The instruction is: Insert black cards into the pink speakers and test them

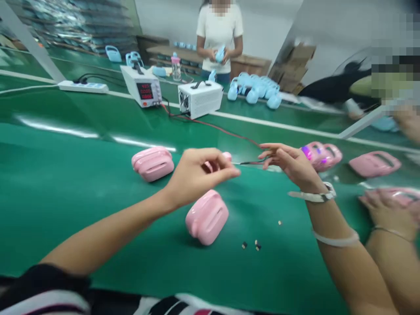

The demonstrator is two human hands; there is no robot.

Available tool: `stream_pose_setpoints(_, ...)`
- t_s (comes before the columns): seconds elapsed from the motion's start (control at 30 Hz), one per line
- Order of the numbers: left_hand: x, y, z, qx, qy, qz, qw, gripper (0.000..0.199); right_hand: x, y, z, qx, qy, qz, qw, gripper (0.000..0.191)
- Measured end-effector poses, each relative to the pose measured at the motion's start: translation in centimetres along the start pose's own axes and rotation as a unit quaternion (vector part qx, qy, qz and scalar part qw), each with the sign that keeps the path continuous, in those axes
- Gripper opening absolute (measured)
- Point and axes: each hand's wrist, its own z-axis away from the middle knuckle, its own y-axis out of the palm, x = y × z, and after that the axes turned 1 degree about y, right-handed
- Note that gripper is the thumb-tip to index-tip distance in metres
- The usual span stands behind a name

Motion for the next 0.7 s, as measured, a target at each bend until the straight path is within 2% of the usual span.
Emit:
stream_pose_setpoints(0.03,0.3,0.7,-0.2,-0.012,-0.018,0.039,0.999,0.02,2.0,1.7,1.6,0.083,-0.06,-0.069,0.992,0.047)
stream_pose_setpoints(0.07,0.6,1.4,-0.2,-0.01,-0.036,0.083,0.996,0.022,3.7,3.1,3.2,0.116,-0.095,-0.097,0.984,0.039)
stream_pose_setpoints(0.1,0.8,2.1,-0.1,0.004,-0.054,0.127,0.99,0.024,5.2,4.2,4.5,0.13,-0.114,-0.114,0.978,0.029)
stream_pose_setpoints(0.17,1.0,3.2,0.3,0.047,-0.084,0.188,0.977,0.026,7.2,5.8,6.5,0.126,-0.118,-0.135,0.976,0.028)
stream_pose_setpoints(0.27,1.5,3.0,1.0,0.11,-0.077,0.173,0.976,0.025,7.4,6.6,8.2,0.114,-0.098,-0.147,0.978,0.032)
stream_pose_setpoints(0.3,2.0,2.4,1.1,0.114,-0.062,0.147,0.981,0.024,6.8,6.5,8.7,0.124,-0.087,-0.139,0.979,0.034)
stream_pose_setpoints(0.37,3.9,0.7,1.6,0.071,-0.044,0.118,0.99,0.022,5.0,6.2,9.9,0.161,-0.037,-0.1,0.981,0.039)
stream_pose_setpoints(0.43,6.6,-0.9,2.5,0.008,-0.093,0.143,0.985,0.02,2.2,5.9,11.4,0.204,0.054,-0.041,0.977,0.045)
stream_pose_setpoints(0.47,7.9,-1.5,3.1,0.009,-0.152,0.169,0.974,0.022,0.6,5.7,12.3,0.22,0.106,-0.011,0.97,0.048)
stream_pose_setpoints(0.5,9.1,-1.9,3.8,0.037,-0.226,0.188,0.955,0.028,-1.1,5.7,13.3,0.231,0.155,0.014,0.96,0.051)
stream_pose_setpoints(0.57,10.7,-1.9,5.0,0.138,-0.33,0.198,0.913,0.043,-4.1,5.8,15.1,0.248,0.23,0.046,0.94,0.056)
stream_pose_setpoints(0.63,11.0,-1.1,5.7,0.219,-0.35,0.182,0.892,0.049,-6.2,6.0,16.5,0.242,0.269,0.054,0.931,0.058)
stream_pose_setpoints(0.7,10.4,-0.2,5.8,0.265,-0.328,0.161,0.892,0.05,-6.9,6.1,17.4,0.215,0.282,0.039,0.934,0.057)
